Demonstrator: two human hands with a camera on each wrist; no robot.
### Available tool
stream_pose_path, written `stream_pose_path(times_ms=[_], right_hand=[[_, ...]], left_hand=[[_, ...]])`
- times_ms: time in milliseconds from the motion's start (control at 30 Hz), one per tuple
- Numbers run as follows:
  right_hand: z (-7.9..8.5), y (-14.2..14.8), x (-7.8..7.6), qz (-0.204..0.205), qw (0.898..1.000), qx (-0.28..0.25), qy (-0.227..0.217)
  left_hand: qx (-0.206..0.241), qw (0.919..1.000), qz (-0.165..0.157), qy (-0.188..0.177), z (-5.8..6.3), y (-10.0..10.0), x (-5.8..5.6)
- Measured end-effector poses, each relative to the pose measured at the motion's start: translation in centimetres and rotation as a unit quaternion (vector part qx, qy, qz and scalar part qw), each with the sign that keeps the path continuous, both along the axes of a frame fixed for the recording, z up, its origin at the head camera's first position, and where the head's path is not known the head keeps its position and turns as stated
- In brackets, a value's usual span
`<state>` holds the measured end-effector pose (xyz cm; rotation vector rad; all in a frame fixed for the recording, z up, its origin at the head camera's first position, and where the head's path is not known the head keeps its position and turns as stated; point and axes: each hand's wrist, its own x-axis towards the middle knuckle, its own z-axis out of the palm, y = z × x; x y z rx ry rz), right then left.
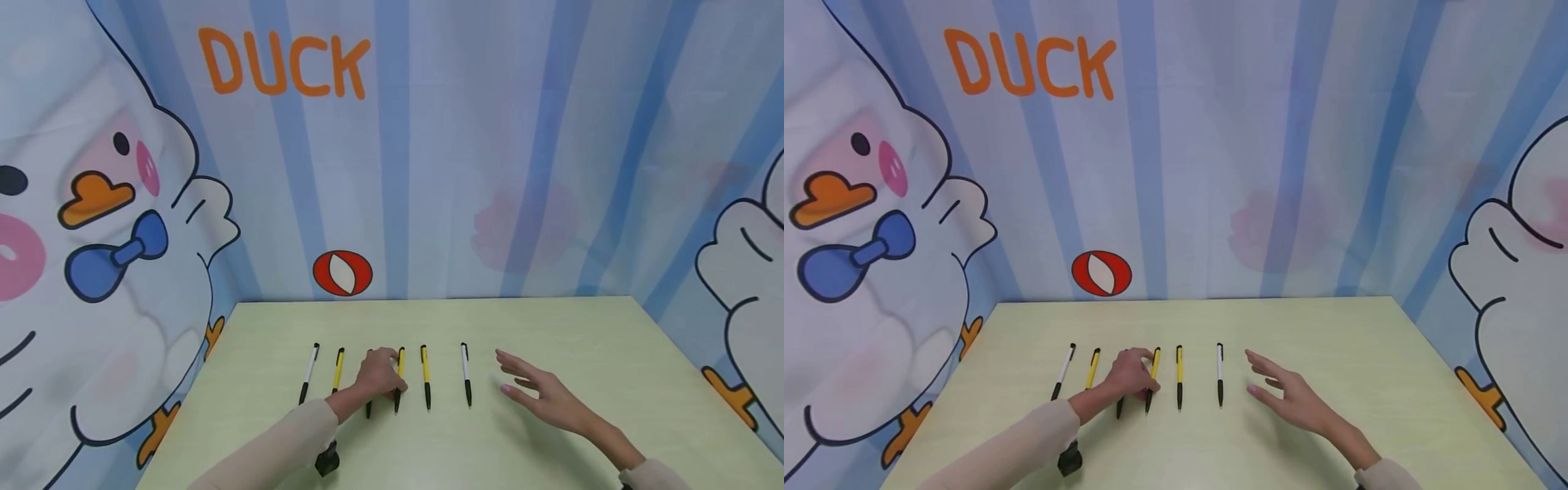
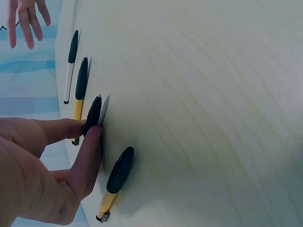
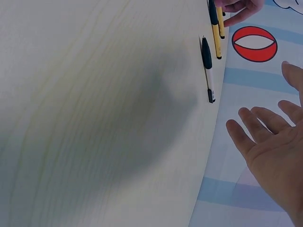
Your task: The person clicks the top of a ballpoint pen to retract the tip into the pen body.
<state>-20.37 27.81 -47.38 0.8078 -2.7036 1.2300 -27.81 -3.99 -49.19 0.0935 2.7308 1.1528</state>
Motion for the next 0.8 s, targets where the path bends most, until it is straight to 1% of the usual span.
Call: stream_pose_path(times_ms=[67, 133, 267, 367, 500, 633, 800], right_hand=[[0.0, 0.0, 0.0, -0.001, 1.0, 0.003, -0.001], [0.1, 0.0, 0.1, -0.002, 1.0, 0.004, -0.001], [0.1, -0.1, 0.0, -0.001, 1.0, 0.0, 0.001], [0.1, -0.2, -0.1, 0.002, 1.0, -0.001, 0.006], [-0.1, -0.3, -0.3, 0.007, 1.0, -0.004, 0.012], [-0.3, -0.4, -0.5, 0.012, 1.0, -0.008, 0.016], [-0.2, -0.8, -0.6, 0.015, 1.0, -0.01, 0.016]], left_hand=[[0.01, 1.0, 0.002, -0.001, 0.0, -0.1, 0.0], [0.012, 0.9999, -0.003, 0.007, 0.0, -0.3, 0.0], [0.02, 0.9988, -0.023, 0.038, 0.1, -0.9, 0.1], [0.045, 0.9977, -0.029, 0.042, 0.4, -1.3, 0.4], [0.093, 0.9951, -0.022, 0.022, 1.1, -1.7, 1.0], [0.147, 0.989, -0.016, 0.003, 1.7, -2.1, 1.7], [0.184, 0.9828, -0.003, -0.012, 2.7, -2.4, 2.7]])
